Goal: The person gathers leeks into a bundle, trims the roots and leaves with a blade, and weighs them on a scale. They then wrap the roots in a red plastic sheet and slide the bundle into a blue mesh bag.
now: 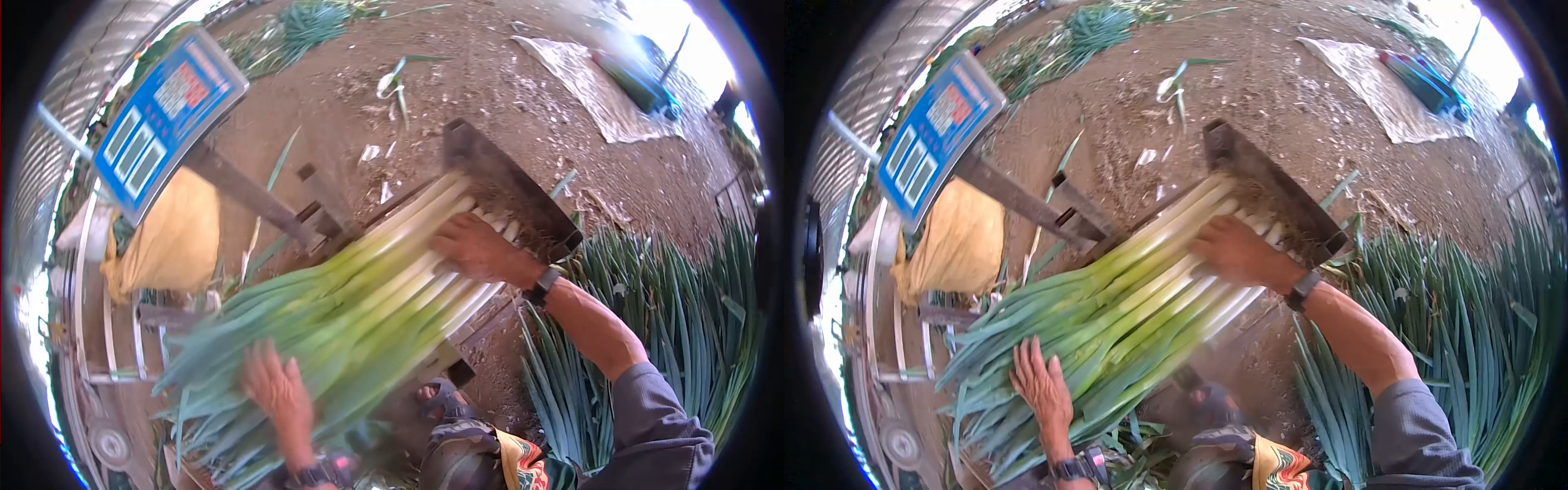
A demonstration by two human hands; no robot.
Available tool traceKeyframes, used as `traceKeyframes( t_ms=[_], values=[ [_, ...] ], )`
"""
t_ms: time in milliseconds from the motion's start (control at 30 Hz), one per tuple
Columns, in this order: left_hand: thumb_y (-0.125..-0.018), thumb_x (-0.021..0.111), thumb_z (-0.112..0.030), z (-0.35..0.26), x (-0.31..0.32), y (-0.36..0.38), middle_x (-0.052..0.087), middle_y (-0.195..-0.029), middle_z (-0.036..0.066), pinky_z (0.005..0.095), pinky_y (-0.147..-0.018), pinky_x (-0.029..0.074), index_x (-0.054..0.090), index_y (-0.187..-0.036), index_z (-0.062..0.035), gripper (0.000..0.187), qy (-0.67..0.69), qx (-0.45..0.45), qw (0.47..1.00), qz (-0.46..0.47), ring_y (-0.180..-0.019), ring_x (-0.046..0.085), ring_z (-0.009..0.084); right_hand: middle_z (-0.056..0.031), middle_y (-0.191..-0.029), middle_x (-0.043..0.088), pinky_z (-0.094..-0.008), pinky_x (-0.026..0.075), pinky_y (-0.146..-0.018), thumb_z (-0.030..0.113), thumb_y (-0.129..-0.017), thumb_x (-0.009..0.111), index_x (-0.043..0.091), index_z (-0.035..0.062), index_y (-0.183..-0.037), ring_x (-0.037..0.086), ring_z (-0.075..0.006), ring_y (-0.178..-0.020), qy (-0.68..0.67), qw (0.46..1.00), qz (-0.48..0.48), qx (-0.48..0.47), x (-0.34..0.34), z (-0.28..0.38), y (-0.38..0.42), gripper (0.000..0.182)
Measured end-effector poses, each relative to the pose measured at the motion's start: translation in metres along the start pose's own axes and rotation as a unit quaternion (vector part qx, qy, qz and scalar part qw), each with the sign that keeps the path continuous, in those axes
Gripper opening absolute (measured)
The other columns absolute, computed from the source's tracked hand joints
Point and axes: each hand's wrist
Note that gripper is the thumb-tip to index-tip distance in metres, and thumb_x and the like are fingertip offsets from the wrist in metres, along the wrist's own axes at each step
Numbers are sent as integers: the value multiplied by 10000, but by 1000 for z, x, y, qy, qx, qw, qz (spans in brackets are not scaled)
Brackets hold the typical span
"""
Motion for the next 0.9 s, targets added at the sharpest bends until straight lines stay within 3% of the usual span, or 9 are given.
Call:
traceKeyframes(
  t_ms=[133, 267, 367, 433, 567, 633, 700, 800, 900],
  values=[
    [-1077, 423, -342, 3, 3, -9, 369, -1583, 129, 649, -1187, 172, 401, -1527, -160, 485, -3, -15, 1000, 0, -1507, 268, 351, -165, -1285, 598, -489, 405, -1057, 378, -952, 658, 583, 83, -1369, 508, -371, -1227, -29, 999, -31, -15, -1, 10, 5, 516],
    [-1072, 443, -350, 0, 10, -4, 380, -1571, 123, 658, -1185, 174, 411, -1526, -193, 481, -12, -15, 1000, 1, -1502, 273, 346, -194, -1334, 583, -496, 358, -1130, 435, -1026, 543, 565, 107, -1420, 485, -372, -1281, 1, 999, -40, 17, 6, 25, 14, 513],
    [-1062, 473, -356, -2, 0, -6, 401, -1552, 124, 652, -1184, 184, 444, -1511, -209, 473, -6, -13, 1000, -18, -1483, 305, 341, -199, -1352, 574, -506, 341, -1146, 420, -1034, 529, 551, 114, -1434, 486, -376, -1283, 0, 999, -34, 5, 7, 21, 12, 505],
    [-1059, 483, -354, -5, -13, 0, 403, -1549, 126, 651, -1185, 182, 465, -1498, -213, 462, -7, -4, 1000, -26, -1477, 317, 340, -187, -1339, 577, -501, 362, -1118, 336, -985, 606, 570, 103, -1409, 488, -390, -1269, 42, 997, -68, 4, 15, 22, 12, 485],
    [-977, 636, -272, -19, -47, 26, 452, -1494, 140, 653, -1150, 272, 551, -1411, -98, 475, 74, 18, 994, -82, -1420, 411, 348, -192, -1403, 560, -497, 319, -1168, 374, -1020, 567, 544, 73, -1424, 460, -381, -1340, 71, 997, -22, 12, 23, 15, 15, 504],
    [-955, 661, -230, -27, -66, 57, 481, -1458, 159, 647, -1118, 328, 556, -1369, -38, 468, 105, 54, 987, -106, -1369, 469, 356, -200, -1427, 546, -489, 324, -1173, 336, -1005, 604, 539, 69, -1431, 463, -382, -1354, 74, 995, -28, -66, 72, -63, 31, 507],
    [-950, 655, -221, -30, -81, 98, 516, -1402, 186, 614, -1104, 363, 550, -1350, -10, 464, 187, 79, 969, -139, -1326, 504, 360, -200, -1428, 553, -466, 415, -1119, 218, -975, 664, 511, 49, -1450, 530, -359, -1304, 57, 997, -40, -34, 72, -90, 18, 527],
    [-965, 646, -221, -16, -124, 179, 499, -1405, 205, 554, -1103, 372, 500, -1401, 11, 515, 209, 36, 974, -82, -1314, 503, 346, -198, -1343, 584, -440, 455, -1050, 203, -986, 654, 536, 19, -1396, 564, -342, -1216, -32, 990, -123, 57, -19, 4, 33, 465],
    [-944, 698, -187, 13, -167, 281, 615, -1284, 185, 437, -1010, 485, 571, -1361, -4, 474, 279, -106, 948, -115, -1174, 603, 353, -195, -1259, 616, -414, 495, -981, 188, -998, 644, 562, -12, -1342, 598, -324, -1129, -183, 955, -213, 93, -94, 102, 27, 407]
  ],
)
Point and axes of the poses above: each hand's wrist, its own y-axis away from the middle knuckle, its own x-axis out of the palm, z = x × y
